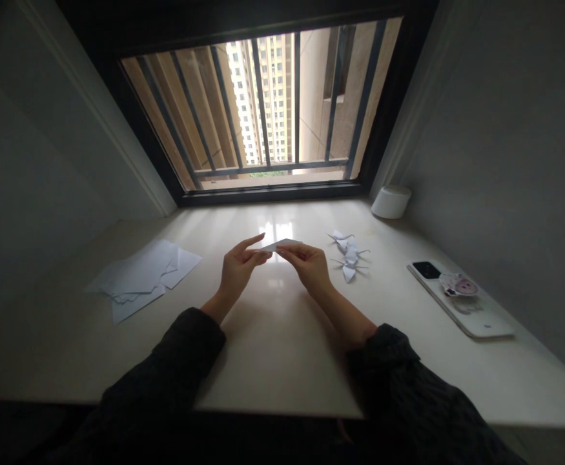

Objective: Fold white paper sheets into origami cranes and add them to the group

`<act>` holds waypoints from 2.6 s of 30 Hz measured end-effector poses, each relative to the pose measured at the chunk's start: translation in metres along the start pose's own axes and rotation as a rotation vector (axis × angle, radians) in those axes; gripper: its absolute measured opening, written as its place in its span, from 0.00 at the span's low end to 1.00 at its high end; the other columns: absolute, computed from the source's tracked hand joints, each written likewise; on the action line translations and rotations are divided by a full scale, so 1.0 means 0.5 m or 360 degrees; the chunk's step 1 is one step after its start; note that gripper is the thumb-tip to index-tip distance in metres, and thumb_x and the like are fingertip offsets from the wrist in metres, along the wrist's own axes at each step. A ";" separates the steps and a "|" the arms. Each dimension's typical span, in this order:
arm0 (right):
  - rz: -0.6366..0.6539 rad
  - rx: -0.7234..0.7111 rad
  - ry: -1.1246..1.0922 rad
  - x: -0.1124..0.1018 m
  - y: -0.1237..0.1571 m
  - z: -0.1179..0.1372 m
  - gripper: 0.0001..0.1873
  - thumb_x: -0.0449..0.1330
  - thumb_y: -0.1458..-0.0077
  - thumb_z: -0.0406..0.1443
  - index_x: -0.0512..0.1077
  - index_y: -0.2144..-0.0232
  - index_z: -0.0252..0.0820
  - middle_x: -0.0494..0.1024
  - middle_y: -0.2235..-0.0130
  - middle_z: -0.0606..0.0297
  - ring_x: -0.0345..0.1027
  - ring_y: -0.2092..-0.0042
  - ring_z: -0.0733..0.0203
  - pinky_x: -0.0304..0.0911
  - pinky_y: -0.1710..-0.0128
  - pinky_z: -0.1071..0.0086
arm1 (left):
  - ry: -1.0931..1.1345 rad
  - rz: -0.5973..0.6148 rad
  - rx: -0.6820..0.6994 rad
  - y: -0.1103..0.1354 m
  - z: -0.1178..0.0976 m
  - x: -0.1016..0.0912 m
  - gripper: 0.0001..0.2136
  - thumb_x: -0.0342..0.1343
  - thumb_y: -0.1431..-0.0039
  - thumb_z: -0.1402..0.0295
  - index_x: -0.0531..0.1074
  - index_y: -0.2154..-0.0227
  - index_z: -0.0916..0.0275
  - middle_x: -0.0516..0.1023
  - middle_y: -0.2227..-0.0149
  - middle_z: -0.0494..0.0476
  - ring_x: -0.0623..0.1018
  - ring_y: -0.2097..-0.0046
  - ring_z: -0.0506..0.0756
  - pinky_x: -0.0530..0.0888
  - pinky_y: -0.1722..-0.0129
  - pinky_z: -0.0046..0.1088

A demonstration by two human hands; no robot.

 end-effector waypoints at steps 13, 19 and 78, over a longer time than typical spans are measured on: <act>-0.0042 0.0028 0.0021 -0.004 0.000 -0.001 0.11 0.70 0.61 0.39 0.80 0.70 0.47 0.82 0.65 0.65 0.75 0.59 0.53 0.68 0.52 0.56 | 0.0153 -0.0054 -0.0173 -0.003 0.007 0.003 0.17 0.66 0.56 0.63 0.78 0.61 0.61 0.82 0.65 0.58 0.81 0.62 0.56 0.75 0.54 0.41; -0.0053 0.0038 0.0027 -0.005 0.000 -0.003 0.10 0.70 0.60 0.39 0.80 0.70 0.46 0.82 0.66 0.64 0.75 0.60 0.53 0.68 0.52 0.55 | 0.0178 -0.0052 -0.0183 -0.001 0.002 0.005 0.16 0.66 0.56 0.63 0.78 0.62 0.61 0.82 0.65 0.58 0.81 0.62 0.56 0.75 0.53 0.40; -0.0140 0.0009 -0.0027 -0.007 0.006 -0.015 0.10 0.71 0.62 0.39 0.79 0.73 0.43 0.81 0.67 0.62 0.74 0.70 0.59 0.71 0.64 0.61 | 0.0307 -0.0065 -0.0384 0.012 0.022 0.024 0.18 0.68 0.59 0.65 0.77 0.63 0.65 0.81 0.66 0.59 0.79 0.62 0.54 0.72 0.54 0.35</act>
Point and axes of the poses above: each hand's wrist, its own y-axis away from the middle knuckle, its own x-axis out of the palm, z = x × y, the point moved 3 cm from there along -y, towards the middle knuckle
